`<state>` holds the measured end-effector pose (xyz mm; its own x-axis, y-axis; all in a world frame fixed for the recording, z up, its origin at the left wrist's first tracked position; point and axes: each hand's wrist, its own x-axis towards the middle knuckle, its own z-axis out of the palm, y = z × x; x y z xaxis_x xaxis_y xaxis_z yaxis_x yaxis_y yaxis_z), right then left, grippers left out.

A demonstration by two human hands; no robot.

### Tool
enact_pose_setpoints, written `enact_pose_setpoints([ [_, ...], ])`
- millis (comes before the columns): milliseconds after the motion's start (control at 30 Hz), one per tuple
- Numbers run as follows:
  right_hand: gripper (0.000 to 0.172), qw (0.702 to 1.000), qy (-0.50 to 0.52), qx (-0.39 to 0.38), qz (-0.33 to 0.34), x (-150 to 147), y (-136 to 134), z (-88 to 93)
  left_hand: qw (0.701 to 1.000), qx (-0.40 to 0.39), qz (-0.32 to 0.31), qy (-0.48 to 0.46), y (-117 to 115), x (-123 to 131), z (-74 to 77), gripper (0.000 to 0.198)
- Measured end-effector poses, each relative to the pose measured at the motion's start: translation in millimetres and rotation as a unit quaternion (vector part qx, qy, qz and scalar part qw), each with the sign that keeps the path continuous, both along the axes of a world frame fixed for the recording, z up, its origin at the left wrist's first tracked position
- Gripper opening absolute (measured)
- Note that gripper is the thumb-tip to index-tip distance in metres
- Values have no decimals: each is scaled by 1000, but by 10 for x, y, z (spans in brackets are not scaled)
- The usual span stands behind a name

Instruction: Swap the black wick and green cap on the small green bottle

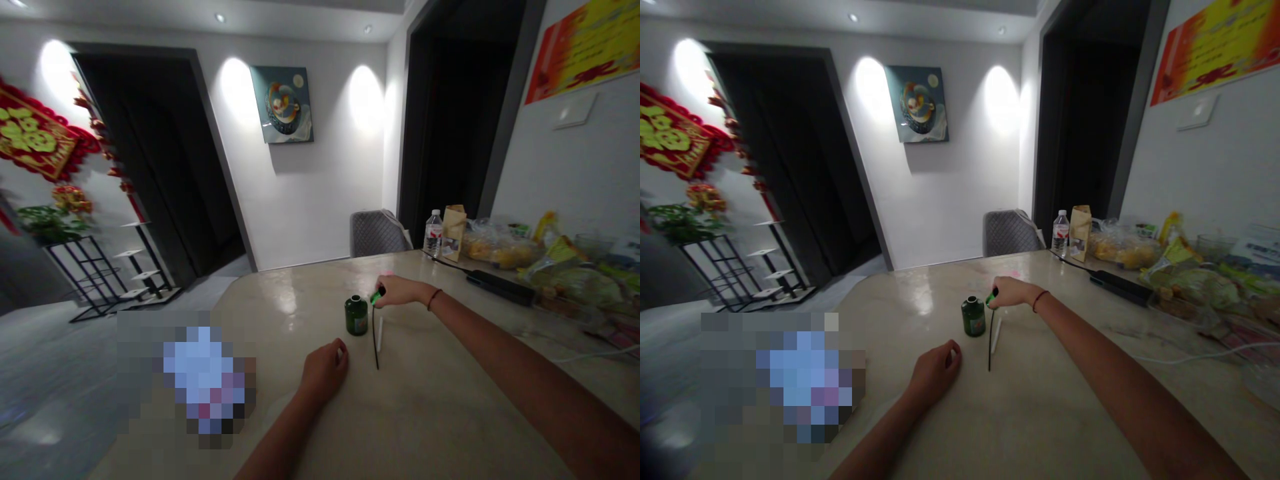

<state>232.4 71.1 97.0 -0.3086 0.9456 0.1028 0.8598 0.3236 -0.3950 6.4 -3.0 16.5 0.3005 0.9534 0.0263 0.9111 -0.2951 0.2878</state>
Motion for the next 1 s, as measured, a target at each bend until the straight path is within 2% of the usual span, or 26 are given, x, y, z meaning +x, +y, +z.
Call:
enact_pose_setpoints([
  [67,35,997,76,32,-9,-122,65,74,1000,7,-3,-1,3,-4,-10,21],
  [133,41,986,157,47,13,-248,120,87,1000,18,-5,-4,3,-8,-17,21],
  [200,34,977,202,46,46,-362,163,43,1000,19,-7,-4,3,-10,-19,20],
  [267,24,974,216,53,48,-455,188,-40,1000,17,-7,-2,2,-11,-21,20],
  [433,22,955,258,138,-47,-556,170,-274,999,34,-9,-2,7,-15,-53,22],
  [567,23,935,295,192,-52,-521,85,-343,999,45,-15,-8,15,-19,-81,20],
  [800,23,946,276,173,-8,-509,-21,-336,999,45,-4,-12,38,-7,-97,19],
  [1000,27,928,354,116,-19,-515,35,-487,997,34,46,-52,70,-11,-111,17],
])
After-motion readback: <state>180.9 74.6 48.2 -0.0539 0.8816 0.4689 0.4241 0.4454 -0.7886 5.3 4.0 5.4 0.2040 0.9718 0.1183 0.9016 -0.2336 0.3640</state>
